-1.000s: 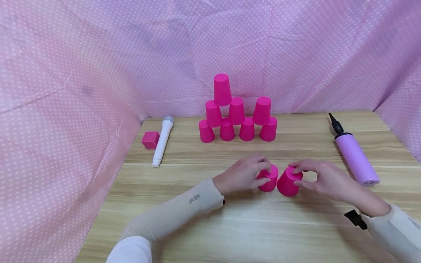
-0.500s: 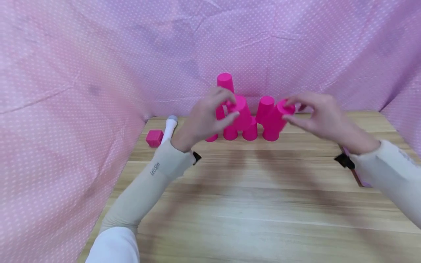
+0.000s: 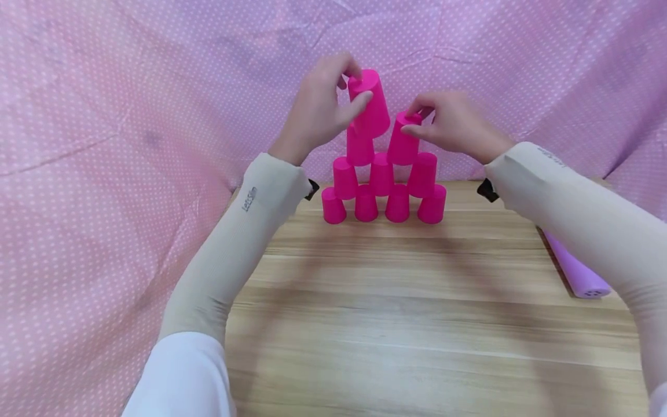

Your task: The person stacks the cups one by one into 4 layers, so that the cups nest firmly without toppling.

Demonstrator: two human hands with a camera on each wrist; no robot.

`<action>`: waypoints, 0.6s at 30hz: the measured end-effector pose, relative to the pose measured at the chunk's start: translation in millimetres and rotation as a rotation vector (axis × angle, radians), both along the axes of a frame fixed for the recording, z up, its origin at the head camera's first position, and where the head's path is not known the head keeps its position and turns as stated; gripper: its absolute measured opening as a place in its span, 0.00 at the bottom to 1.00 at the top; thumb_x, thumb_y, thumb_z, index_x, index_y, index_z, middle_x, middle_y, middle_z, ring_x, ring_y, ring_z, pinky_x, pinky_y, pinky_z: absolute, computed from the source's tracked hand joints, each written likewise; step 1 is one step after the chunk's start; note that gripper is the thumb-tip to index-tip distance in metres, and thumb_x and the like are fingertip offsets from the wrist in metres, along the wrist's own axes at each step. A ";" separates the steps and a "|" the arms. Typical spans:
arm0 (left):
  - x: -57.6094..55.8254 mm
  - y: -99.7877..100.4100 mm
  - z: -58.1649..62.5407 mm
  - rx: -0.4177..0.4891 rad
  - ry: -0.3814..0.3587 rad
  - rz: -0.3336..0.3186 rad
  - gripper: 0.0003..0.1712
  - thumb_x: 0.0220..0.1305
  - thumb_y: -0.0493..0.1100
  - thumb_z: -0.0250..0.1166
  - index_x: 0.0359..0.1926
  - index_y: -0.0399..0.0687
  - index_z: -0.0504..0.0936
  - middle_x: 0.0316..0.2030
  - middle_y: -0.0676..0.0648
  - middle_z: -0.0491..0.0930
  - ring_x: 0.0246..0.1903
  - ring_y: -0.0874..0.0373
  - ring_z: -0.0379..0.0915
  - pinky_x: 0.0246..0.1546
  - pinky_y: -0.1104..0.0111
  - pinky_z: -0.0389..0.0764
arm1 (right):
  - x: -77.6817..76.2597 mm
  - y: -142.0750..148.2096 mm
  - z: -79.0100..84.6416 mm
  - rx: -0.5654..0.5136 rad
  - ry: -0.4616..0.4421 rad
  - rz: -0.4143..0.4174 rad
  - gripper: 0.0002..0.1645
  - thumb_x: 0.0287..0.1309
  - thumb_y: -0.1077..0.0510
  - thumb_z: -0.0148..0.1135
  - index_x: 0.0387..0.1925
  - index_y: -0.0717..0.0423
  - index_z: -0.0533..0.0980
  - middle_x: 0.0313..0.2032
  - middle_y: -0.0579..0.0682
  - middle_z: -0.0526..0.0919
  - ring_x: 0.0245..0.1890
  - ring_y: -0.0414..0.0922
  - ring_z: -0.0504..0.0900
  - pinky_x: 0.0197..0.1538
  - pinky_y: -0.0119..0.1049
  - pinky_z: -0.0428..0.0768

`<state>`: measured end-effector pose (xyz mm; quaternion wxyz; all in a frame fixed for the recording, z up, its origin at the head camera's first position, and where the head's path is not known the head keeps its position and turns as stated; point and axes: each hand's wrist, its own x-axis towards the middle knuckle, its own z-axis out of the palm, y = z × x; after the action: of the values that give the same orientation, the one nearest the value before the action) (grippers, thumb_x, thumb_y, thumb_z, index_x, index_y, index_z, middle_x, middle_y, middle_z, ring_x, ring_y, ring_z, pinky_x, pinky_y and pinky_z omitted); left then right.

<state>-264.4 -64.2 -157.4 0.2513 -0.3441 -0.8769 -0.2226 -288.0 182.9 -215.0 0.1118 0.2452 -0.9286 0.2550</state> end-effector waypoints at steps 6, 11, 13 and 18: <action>-17.0 4.2 3.9 -0.012 -0.064 0.064 0.18 0.63 0.51 0.61 0.44 0.42 0.74 0.40 0.50 0.75 0.44 0.60 0.69 0.44 0.79 0.66 | -10.1 -4.8 -3.3 -0.014 -0.038 0.024 0.20 0.56 0.50 0.67 0.45 0.59 0.78 0.42 0.55 0.81 0.44 0.52 0.77 0.46 0.44 0.74; -25.5 5.9 3.2 0.021 -0.133 0.096 0.17 0.62 0.50 0.62 0.45 0.44 0.73 0.41 0.50 0.75 0.45 0.59 0.68 0.45 0.78 0.67 | -13.5 -5.0 -5.2 -0.002 -0.064 0.007 0.20 0.56 0.49 0.66 0.45 0.57 0.78 0.42 0.53 0.81 0.43 0.51 0.77 0.46 0.43 0.75; -28.9 6.5 1.8 0.028 -0.166 0.118 0.18 0.62 0.51 0.62 0.46 0.45 0.73 0.43 0.51 0.75 0.46 0.58 0.68 0.45 0.77 0.67 | -15.2 -5.6 -5.6 -0.005 -0.070 0.011 0.20 0.56 0.49 0.66 0.45 0.57 0.77 0.42 0.53 0.81 0.44 0.51 0.77 0.47 0.44 0.74; -37.4 9.8 0.2 0.026 -0.234 0.167 0.20 0.62 0.54 0.62 0.50 0.49 0.72 0.46 0.51 0.74 0.49 0.57 0.66 0.46 0.75 0.69 | -18.3 -7.9 -6.8 -0.012 -0.089 0.026 0.23 0.55 0.48 0.67 0.47 0.57 0.76 0.43 0.54 0.80 0.45 0.51 0.77 0.49 0.45 0.74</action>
<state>-301.9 -54.4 -157.2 0.1692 -0.2383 -0.9228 -0.2510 -306.3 175.1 -221.9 0.0687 0.2451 -0.9278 0.2728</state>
